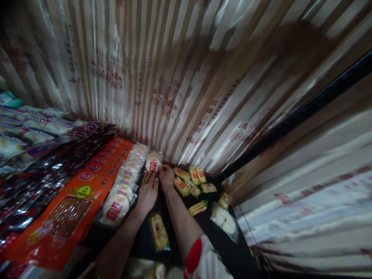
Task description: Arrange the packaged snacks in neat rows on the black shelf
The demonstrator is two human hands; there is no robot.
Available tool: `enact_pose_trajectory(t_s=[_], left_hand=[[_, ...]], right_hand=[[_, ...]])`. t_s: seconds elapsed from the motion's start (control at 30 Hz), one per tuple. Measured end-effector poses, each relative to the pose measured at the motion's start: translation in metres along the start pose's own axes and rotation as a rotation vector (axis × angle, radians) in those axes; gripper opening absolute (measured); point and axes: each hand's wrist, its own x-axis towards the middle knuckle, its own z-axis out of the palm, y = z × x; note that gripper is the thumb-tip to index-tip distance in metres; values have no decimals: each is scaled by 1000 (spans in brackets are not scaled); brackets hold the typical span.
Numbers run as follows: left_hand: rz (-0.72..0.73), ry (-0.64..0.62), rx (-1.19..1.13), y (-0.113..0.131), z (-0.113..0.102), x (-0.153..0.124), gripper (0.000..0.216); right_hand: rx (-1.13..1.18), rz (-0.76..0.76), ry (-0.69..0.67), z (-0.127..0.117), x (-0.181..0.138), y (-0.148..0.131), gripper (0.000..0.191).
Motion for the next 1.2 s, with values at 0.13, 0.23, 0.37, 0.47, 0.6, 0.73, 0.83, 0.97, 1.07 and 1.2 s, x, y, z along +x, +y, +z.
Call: enact_pose_trajectory(t_s=[0.13, 0.23, 0.37, 0.47, 0.6, 0.73, 0.83, 0.97, 1.07, 1.2], left_hand=[[-32, 1, -7, -4, 2, 2, 40], [-49, -11, 10, -5, 2, 4, 40], [-40, 11, 6, -7, 3, 6, 40], [-33, 22, 8, -9, 4, 6, 40], [-40, 25, 24, -11, 4, 6, 40], [-46, -5, 73, -8, 0, 5, 41], [-17, -40, 109, -3, -6, 2, 41], [47, -58, 116, 7, -13, -3, 37], [100, -70, 124, 18, -21, -9, 33], [237, -117, 139, 35, -40, -29, 29]], right_hand=[[-119, -18, 9, -1, -2, -3, 18], [-189, -22, 1, -2, -3, -4, 17], [-246, -25, 3, -1, -4, -6, 18], [-281, -44, 17, 1, -4, -6, 18], [-285, -77, 25, 3, -2, -5, 12], [-266, -88, 17, 3, -1, -6, 13], [-253, -99, 26, -1, -6, -6, 24], [-175, -213, 34, -17, -24, -4, 26], [-119, -305, 24, -39, -47, -1, 22], [-36, -369, -1, -77, -93, 7, 22]])
